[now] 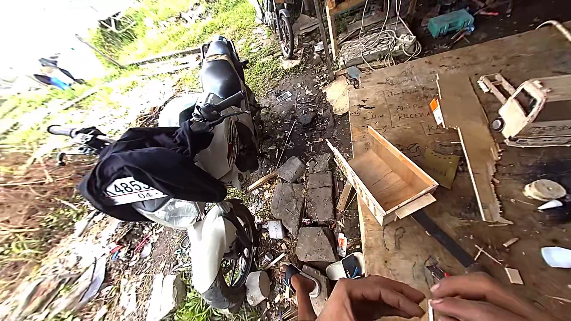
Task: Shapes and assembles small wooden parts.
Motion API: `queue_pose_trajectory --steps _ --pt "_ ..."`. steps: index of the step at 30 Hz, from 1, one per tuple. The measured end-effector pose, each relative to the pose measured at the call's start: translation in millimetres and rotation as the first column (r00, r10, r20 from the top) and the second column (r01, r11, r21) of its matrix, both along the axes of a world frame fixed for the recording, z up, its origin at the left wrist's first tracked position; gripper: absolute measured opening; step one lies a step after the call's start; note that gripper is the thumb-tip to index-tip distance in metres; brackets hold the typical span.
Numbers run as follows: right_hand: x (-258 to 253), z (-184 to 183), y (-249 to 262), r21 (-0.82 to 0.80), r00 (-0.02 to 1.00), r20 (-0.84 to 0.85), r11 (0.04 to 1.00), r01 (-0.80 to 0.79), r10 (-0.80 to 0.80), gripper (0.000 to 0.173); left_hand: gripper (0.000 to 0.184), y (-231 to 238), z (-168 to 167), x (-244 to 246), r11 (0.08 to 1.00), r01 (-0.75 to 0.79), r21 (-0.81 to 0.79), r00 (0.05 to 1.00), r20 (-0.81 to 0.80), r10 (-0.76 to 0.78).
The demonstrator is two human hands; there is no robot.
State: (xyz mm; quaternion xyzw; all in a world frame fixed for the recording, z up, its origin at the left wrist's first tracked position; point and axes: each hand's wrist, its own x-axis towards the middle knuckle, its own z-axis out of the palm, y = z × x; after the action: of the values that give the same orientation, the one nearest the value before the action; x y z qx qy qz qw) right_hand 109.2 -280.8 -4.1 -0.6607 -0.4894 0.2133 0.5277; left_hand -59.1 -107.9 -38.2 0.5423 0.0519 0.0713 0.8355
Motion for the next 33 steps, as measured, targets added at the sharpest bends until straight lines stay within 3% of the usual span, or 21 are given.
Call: queue_pose_trajectory --steps 6,16,30,33 --pt "1 0 -9 0.021 1.0 -0.003 1.0 -0.014 0.014 0.012 0.045 4 3 9 0.997 0.078 -0.001 0.994 0.077 -0.078" --pt "2 -2 -14 0.054 0.997 -0.07 0.998 -0.037 0.041 0.012 0.033 10 18 15 0.991 0.117 0.058 0.993 -0.023 -0.116" --pt "-1 1 -14 0.029 0.997 -0.074 0.999 -0.019 0.021 0.01 0.032 12 27 16 0.986 0.121 0.112 0.992 -0.056 -0.115" --pt "-2 3 -14 0.007 0.996 -0.09 1.0 -0.004 0.004 0.01 0.036 11 30 17 0.975 0.092 0.204 0.995 -0.055 -0.082"
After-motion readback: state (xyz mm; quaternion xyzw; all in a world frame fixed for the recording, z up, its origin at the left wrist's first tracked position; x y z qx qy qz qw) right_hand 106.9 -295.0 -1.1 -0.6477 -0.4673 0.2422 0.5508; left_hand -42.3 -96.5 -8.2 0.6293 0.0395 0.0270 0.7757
